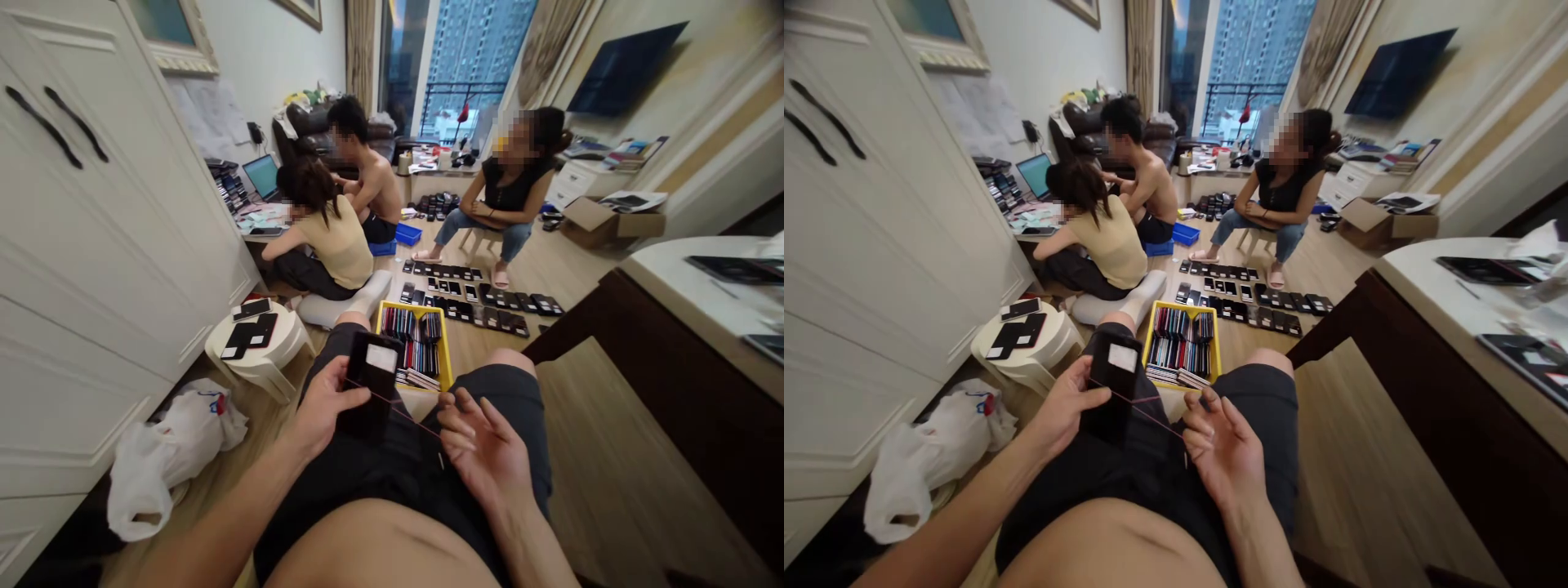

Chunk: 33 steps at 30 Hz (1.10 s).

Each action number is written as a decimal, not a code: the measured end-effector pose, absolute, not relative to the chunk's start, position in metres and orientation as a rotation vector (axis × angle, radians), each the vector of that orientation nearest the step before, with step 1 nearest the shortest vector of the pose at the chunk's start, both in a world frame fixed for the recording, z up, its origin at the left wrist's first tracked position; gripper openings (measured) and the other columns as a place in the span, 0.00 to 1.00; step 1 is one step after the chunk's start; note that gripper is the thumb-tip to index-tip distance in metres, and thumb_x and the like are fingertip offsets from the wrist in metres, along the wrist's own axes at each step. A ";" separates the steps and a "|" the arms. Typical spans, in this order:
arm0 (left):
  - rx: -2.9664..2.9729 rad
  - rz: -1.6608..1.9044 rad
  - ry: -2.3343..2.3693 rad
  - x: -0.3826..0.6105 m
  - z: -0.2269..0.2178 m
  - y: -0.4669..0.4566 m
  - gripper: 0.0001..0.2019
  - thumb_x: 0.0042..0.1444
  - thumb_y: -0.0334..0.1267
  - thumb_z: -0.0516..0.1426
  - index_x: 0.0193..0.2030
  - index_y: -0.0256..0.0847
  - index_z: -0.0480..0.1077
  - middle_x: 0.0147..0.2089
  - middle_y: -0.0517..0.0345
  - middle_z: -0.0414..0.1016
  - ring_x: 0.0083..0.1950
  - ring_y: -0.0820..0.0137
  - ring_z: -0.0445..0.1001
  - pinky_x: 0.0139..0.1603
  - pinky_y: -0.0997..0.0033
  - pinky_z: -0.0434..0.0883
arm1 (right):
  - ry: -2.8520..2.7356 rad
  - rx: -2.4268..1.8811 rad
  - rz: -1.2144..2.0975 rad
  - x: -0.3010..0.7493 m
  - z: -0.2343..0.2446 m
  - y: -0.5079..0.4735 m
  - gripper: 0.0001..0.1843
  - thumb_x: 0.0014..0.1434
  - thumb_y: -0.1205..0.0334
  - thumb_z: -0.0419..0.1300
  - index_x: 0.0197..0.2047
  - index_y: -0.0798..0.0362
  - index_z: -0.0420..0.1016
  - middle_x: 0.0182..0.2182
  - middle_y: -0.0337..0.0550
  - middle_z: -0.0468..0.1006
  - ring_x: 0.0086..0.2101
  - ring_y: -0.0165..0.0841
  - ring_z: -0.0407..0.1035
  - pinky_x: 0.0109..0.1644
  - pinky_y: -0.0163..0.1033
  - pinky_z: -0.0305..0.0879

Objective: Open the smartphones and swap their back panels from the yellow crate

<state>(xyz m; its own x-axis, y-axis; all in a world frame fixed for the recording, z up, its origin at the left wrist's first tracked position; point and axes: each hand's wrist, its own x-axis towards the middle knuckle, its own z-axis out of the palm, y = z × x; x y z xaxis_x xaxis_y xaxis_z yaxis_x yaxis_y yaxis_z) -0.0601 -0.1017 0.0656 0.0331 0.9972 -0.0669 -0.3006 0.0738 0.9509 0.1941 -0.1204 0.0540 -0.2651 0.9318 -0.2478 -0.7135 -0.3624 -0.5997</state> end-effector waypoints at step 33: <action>0.957 1.102 0.986 -0.031 0.045 -0.052 0.23 0.46 0.45 0.71 0.47 0.38 0.75 0.47 0.50 0.82 0.48 0.61 0.79 0.53 0.63 0.72 | -1.271 -1.277 1.109 0.222 0.036 -0.080 0.21 0.59 0.44 0.66 0.49 0.49 0.73 0.47 0.49 0.81 0.51 0.45 0.75 0.61 0.52 0.67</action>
